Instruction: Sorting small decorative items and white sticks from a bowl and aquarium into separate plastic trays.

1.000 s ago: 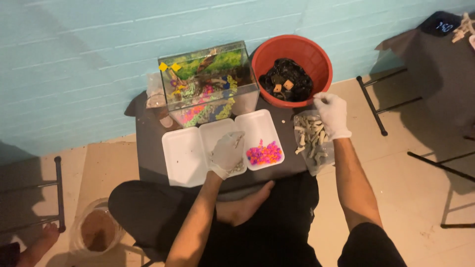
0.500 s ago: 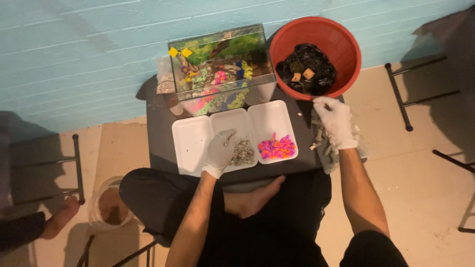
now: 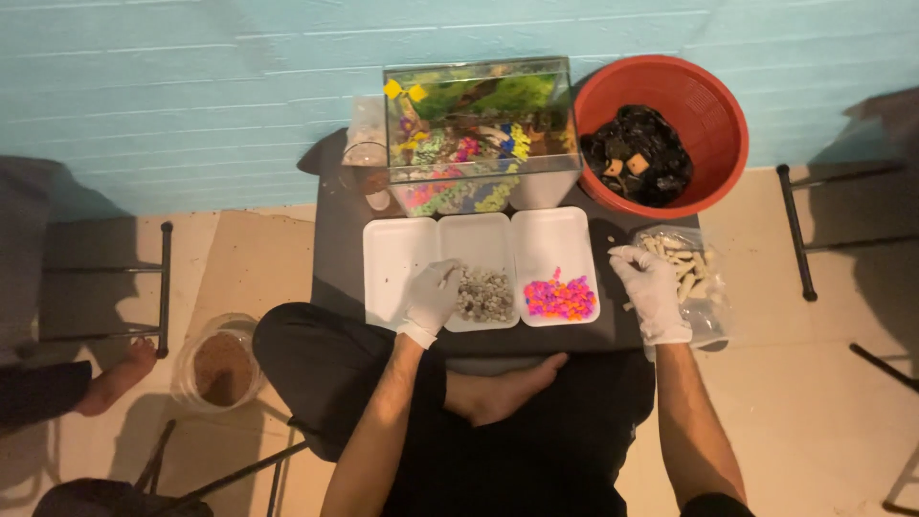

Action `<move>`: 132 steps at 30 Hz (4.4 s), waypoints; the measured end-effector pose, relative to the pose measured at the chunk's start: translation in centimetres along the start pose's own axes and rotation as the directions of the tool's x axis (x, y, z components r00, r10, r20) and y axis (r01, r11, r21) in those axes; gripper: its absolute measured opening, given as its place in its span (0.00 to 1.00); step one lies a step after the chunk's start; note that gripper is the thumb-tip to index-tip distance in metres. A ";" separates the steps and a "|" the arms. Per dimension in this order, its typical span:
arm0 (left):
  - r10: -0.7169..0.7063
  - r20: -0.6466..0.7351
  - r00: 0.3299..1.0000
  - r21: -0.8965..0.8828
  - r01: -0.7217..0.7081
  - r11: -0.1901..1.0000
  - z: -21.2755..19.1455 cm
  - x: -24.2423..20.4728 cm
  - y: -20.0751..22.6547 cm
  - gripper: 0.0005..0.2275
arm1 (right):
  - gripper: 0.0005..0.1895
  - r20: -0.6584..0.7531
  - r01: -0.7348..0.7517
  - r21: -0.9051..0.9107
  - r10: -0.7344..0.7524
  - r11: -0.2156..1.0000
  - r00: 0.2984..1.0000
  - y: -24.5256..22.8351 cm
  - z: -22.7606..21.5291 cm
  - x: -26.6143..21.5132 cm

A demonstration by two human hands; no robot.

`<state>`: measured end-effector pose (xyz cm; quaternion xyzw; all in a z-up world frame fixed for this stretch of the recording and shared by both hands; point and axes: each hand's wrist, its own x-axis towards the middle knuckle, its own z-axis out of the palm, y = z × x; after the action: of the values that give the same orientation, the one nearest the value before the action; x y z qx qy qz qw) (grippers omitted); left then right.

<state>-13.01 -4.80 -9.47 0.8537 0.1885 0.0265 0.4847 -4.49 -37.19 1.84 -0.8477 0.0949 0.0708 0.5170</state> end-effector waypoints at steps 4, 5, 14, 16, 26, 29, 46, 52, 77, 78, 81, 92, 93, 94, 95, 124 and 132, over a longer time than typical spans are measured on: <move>-0.005 -0.005 1.000 -0.018 0.005 1.000 -0.8 0.0 -0.3 0.12 | 0.07 0.016 0.059 -0.041 -0.058 0.997 0.998 3.6 1.0 1.9; -0.013 -0.007 1.000 -0.030 0.013 0.999 -1.0 -0.1 -0.1 0.12 | 0.07 0.017 0.019 -0.044 -0.018 0.999 1.000 2.2 1.0 1.1; -0.038 0.061 0.997 -0.013 0.039 0.999 -1.5 -0.8 -0.1 0.14 | 0.08 -0.192 -0.132 -0.346 0.068 0.929 0.979 10.2 -3.8 6.7; -0.035 0.079 0.996 0.004 0.035 0.999 -1.0 -0.8 -0.3 0.14 | 0.09 -0.224 -0.179 -0.436 0.087 0.882 0.971 13.6 -5.6 8.3; -0.083 0.114 0.990 -0.040 0.089 0.995 0.0 -1.9 2.8 0.14 | 0.17 -0.106 -0.047 -0.694 -0.038 0.718 0.994 15.3 -4.4 7.7; -0.095 0.115 0.989 0.021 0.093 0.995 0.6 -1.8 1.9 0.15 | 0.18 -0.094 -0.056 -0.746 -0.022 0.663 0.995 17.4 -3.7 9.0; -0.031 0.056 0.998 0.047 0.028 0.998 0.9 0.7 4.6 0.12 | 0.15 -0.098 -0.041 -0.791 -0.060 0.611 0.993 19.0 -3.3 9.4; 0.100 -0.062 0.993 0.017 -0.099 0.995 0.4 3.4 6.9 0.10 | 0.15 -0.079 -0.015 -0.788 -0.078 0.615 0.994 18.8 -3.3 9.5; 0.566 -0.282 0.775 0.714 -0.224 0.663 0.1 15.1 11.2 0.17 | 0.25 0.346 0.157 -0.844 0.297 0.513 0.890 7.8 4.7 26.5; 0.615 -0.295 0.731 0.748 -0.224 0.625 0.5 15.0 10.9 0.17 | 0.24 0.325 0.120 -0.851 0.333 0.511 0.885 3.1 3.8 24.3; 0.583 -0.264 0.768 0.689 -0.273 0.671 -0.3 14.9 11.7 0.16 | 0.17 0.380 0.283 -0.904 0.301 0.320 0.874 13.4 3.7 33.5; 0.483 -0.274 0.832 0.191 -0.445 0.875 -1.7 14.8 12.0 0.13 | 0.09 0.319 0.068 -0.577 0.148 0.814 0.936 -5.2 -5.1 20.5; 0.489 -0.315 0.814 0.061 -0.497 0.866 -1.9 14.6 12.2 0.13 | 0.09 0.327 0.070 -0.493 0.110 0.867 0.939 -6.3 -5.3 19.6; 0.485 -0.322 0.813 0.063 -0.492 0.868 -2.3 14.3 12.5 0.13 | 0.09 0.334 0.078 -0.495 0.107 0.865 0.936 -7.4 -4.9 19.1; 0.523 -0.341 0.781 0.083 -0.529 0.844 -2.7 13.9 12.8 0.13 | 0.08 0.332 0.098 -0.470 0.073 0.877 0.941 -8.4 -4.4 18.5; 0.291 -0.692 0.661 0.062 -0.347 0.936 -15.1 9.2 -0.3 0.12 | 0.17 0.636 0.546 -0.697 0.049 0.465 0.770 -8.5 22.9 29.5; 0.283 -0.758 0.588 0.075 -0.352 0.933 -14.1 10.5 -1.2 0.12 | 0.17 0.734 0.618 -0.655 0.174 0.435 0.656 -14.9 23.5 23.6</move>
<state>-6.87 10.91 -4.46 0.7625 0.2167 0.4741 0.3833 21.45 -11.68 -1.16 -0.8891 -0.2899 0.3542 0.0037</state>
